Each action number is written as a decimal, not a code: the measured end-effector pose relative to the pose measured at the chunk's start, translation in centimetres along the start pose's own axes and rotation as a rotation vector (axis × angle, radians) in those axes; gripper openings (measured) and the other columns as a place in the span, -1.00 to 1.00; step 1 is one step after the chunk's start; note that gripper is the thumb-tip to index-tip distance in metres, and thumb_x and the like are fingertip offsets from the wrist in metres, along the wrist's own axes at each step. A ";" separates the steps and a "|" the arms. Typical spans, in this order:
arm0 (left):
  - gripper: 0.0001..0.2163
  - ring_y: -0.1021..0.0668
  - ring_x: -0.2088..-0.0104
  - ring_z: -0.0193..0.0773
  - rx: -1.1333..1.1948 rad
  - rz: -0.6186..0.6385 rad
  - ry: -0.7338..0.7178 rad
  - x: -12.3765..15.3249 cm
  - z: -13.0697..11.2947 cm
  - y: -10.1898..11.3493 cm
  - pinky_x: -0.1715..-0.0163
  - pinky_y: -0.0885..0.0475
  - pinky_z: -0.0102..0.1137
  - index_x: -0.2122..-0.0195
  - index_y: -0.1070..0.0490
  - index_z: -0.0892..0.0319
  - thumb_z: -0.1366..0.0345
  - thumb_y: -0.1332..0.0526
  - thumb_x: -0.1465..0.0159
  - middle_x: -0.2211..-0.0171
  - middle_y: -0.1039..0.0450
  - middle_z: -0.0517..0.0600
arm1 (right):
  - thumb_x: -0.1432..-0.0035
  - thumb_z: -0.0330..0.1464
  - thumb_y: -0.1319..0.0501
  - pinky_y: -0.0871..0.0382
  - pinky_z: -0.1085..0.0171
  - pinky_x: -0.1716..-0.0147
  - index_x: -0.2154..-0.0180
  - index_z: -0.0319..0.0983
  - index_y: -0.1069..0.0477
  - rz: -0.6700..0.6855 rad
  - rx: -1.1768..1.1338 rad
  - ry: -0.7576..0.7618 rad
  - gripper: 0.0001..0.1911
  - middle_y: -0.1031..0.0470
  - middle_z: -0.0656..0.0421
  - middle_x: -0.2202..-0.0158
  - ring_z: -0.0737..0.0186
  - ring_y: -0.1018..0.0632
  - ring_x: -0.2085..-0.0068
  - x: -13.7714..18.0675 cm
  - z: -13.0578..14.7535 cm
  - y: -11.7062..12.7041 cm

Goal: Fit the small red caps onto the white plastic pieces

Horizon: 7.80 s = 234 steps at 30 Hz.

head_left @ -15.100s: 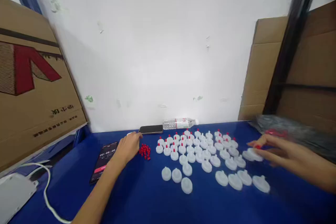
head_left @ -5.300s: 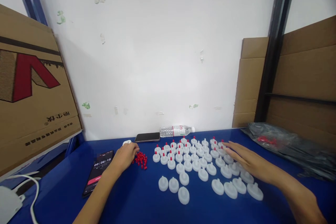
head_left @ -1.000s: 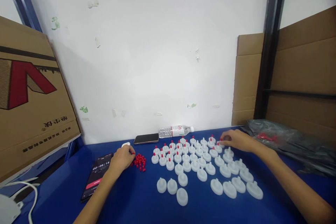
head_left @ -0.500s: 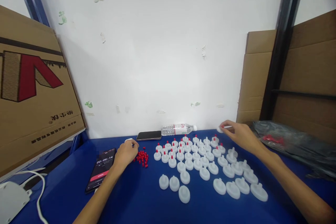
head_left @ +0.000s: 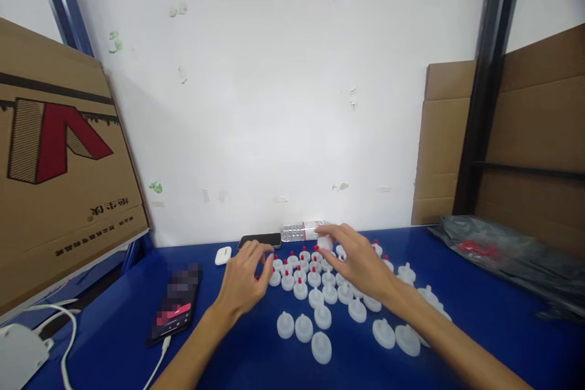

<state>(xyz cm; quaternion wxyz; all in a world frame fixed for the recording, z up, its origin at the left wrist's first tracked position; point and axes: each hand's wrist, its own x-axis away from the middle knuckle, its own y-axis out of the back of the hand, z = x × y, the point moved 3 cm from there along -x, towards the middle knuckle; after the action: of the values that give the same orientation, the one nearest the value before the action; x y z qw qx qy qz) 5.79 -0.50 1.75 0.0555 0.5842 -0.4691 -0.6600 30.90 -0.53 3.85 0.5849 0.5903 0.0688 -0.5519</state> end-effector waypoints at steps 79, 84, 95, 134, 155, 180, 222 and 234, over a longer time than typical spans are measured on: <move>-0.82 -0.61 0.18 -0.04 -0.396 0.527 0.570 1.5 9.1 0.5 0.36 -0.31 -0.37 0.21 -0.54 0.09 0.40 -0.16 -0.25 0.22 -0.60 0.09 | 0.09 -0.11 -0.36 -0.37 0.32 0.45 0.35 -0.24 -0.64 0.487 -0.088 -0.648 -0.65 -0.61 0.13 0.47 0.19 -0.54 0.43 3.6 -16.1 7.2; -0.82 -0.62 0.20 -0.06 -0.363 0.560 0.603 1.7 8.8 0.3 0.36 -0.33 -0.38 0.24 -0.55 0.09 0.43 -0.17 -0.23 0.23 -0.61 0.09 | -0.12 -0.09 -0.23 -0.43 0.32 0.42 0.32 -0.23 -0.52 0.081 -0.134 -0.630 -0.67 -0.61 0.08 0.27 0.16 -0.58 0.30 2.9 -16.2 8.2; -0.68 -0.62 0.16 0.09 -0.382 0.369 0.614 0.4 7.5 1.2 0.31 -0.37 -0.27 0.11 -0.55 0.09 0.28 0.01 -0.36 0.16 -0.62 0.16 | -0.27 -0.29 -0.19 -0.41 0.21 0.18 0.23 -0.18 -0.47 -0.094 0.189 -0.389 -0.88 -0.58 0.15 0.27 0.13 -0.58 0.23 1.2 -10.1 4.8; -0.57 -0.39 0.55 -0.29 -0.054 0.071 0.339 -0.5 0.1 0.5 0.48 -0.13 -0.41 0.51 -0.22 0.13 0.10 0.15 -0.47 0.63 -0.28 -0.11 | -0.38 -0.31 -0.14 -0.32 0.06 0.02 -0.02 -0.20 -0.44 -0.124 0.505 0.035 -0.75 -0.61 0.06 0.03 0.09 -0.61 0.18 1.1 -5.5 3.0; -0.78 -0.63 0.27 -0.08 -0.298 0.591 0.736 1.6 10.7 -0.4 0.43 -0.26 -0.40 0.38 -0.54 0.08 0.10 -0.20 -0.26 0.34 -0.63 0.04 | -0.32 -0.29 -0.16 -0.38 0.04 0.06 0.07 -0.25 -0.49 -0.115 0.461 -0.010 -0.76 -0.64 0.05 0.22 0.02 -0.60 0.19 1.5 -5.4 3.5; -0.89 -0.60 0.34 -0.16 -0.254 0.575 0.714 2.0 11.7 -1.1 0.43 -0.24 -0.42 0.38 -0.55 0.10 0.35 -0.22 -0.20 0.38 -0.61 0.02 | -0.30 -0.24 -0.19 -0.40 0.07 0.07 0.07 -0.22 -0.50 -0.075 0.375 -0.094 -0.75 -0.63 0.11 0.32 0.05 -0.61 0.22 1.5 -5.0 3.1; -0.79 -0.62 0.39 -0.15 -0.194 0.573 0.793 1.9 11.6 -0.5 0.48 -0.27 -0.44 0.38 -0.55 0.11 0.15 -0.19 -0.27 0.44 -0.61 0.02 | -0.31 -0.19 -0.17 -0.42 0.07 0.11 0.07 -0.19 -0.49 -0.049 0.329 -0.133 -0.72 -0.62 0.13 0.32 0.07 -0.61 0.27 1.5 -5.1 3.1; -0.87 -0.62 0.46 -0.24 -0.116 0.581 0.840 2.0 11.4 -0.1 0.49 -0.34 -0.48 0.41 -0.56 0.11 0.20 -0.27 -0.17 0.46 -0.63 -0.05 | -0.31 -0.19 -0.16 -0.43 0.08 0.11 0.08 -0.18 -0.50 -0.045 0.315 -0.134 -0.73 -0.62 0.13 0.31 0.06 -0.61 0.25 1.5 -4.5 3.1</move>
<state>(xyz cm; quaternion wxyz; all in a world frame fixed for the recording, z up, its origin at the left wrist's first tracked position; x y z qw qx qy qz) -4.18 4.64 -1.15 0.4529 0.6404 -0.5118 -0.3506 36.31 1.17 3.37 0.4759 0.6348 -0.0446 -0.6071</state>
